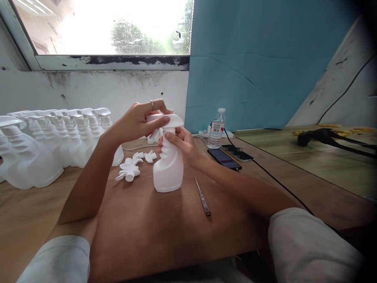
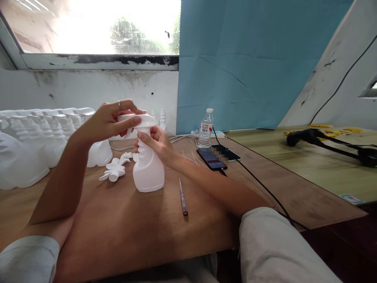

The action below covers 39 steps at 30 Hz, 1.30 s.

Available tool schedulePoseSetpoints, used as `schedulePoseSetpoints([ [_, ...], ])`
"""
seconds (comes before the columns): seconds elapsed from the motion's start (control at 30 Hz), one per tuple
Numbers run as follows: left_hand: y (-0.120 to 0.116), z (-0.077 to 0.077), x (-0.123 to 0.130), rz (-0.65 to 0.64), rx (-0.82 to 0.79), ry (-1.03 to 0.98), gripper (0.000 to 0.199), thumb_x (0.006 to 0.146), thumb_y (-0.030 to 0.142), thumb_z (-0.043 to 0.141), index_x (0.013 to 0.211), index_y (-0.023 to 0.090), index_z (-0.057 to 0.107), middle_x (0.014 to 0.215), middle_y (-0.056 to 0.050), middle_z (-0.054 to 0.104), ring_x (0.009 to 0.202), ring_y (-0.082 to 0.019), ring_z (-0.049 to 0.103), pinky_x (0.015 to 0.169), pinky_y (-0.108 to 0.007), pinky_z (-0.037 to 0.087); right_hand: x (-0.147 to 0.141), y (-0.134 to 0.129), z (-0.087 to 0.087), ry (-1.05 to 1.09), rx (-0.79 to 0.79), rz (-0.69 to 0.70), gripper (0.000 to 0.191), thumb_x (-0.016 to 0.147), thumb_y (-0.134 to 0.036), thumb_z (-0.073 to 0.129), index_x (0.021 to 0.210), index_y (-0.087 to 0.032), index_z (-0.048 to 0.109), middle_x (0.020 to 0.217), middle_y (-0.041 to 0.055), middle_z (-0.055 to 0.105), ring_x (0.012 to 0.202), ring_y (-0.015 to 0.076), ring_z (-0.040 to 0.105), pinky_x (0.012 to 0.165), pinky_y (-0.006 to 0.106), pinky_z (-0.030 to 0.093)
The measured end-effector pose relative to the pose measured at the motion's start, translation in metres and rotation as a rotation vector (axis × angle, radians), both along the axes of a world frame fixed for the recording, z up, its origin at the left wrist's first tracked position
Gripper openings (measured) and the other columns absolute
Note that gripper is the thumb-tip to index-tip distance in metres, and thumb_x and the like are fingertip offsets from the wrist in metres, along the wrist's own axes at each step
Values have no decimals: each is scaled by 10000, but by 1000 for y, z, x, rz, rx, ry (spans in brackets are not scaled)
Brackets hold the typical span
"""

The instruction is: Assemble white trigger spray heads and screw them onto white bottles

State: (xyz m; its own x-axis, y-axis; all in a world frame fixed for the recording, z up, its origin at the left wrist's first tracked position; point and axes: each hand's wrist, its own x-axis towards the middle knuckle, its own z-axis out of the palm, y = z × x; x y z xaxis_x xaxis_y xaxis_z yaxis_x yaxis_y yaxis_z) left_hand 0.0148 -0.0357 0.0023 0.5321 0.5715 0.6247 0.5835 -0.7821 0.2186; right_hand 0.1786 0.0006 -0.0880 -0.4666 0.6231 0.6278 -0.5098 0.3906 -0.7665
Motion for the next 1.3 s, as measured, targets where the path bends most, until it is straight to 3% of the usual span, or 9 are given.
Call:
schedulePoseSetpoints([
  [0.17, -7, 1, 2, 34, 54, 28, 244, 909, 398, 517, 950, 187, 633, 495, 39, 536, 450, -88, 479, 489, -227, 377, 1, -3, 1, -6, 9, 49, 325, 836, -398, 673, 949, -174, 467, 758, 6, 609, 634, 138, 630, 589, 299, 549],
  [0.5, 2, 0, 1, 63, 37, 23, 223, 911, 386, 522, 918, 182, 612, 485, 52, 521, 429, -73, 460, 490, -207, 382, -2, 3, 0, -10, -58, 31, 378, 815, -422, 683, 971, -220, 405, 748, -26, 611, 621, 131, 619, 600, 303, 547],
  [0.73, -2, 1, 1, 66, 57, 31, 211, 910, 370, 520, 909, 180, 611, 494, 51, 538, 433, -69, 469, 501, -204, 391, 6, 7, -1, -44, -53, 153, 318, 842, -435, 645, 987, -170, 546, 860, 44, 640, 736, 164, 655, 670, 307, 557],
  [1.13, -5, 0, 4, 35, 51, 15, 234, 908, 382, 517, 944, 178, 627, 480, 47, 522, 431, -76, 466, 491, -209, 397, 3, -4, 2, -11, -50, 41, 373, 762, -452, 731, 884, -149, 551, 716, 8, 601, 613, 133, 619, 569, 272, 534],
  [1.3, 0, 1, 0, 44, 33, 24, 254, 907, 392, 521, 978, 187, 653, 514, 35, 554, 450, -79, 465, 503, -217, 399, 4, 4, 5, -55, -109, 183, 318, 792, -404, 716, 905, -155, 554, 770, 15, 598, 659, 138, 619, 619, 284, 533],
])
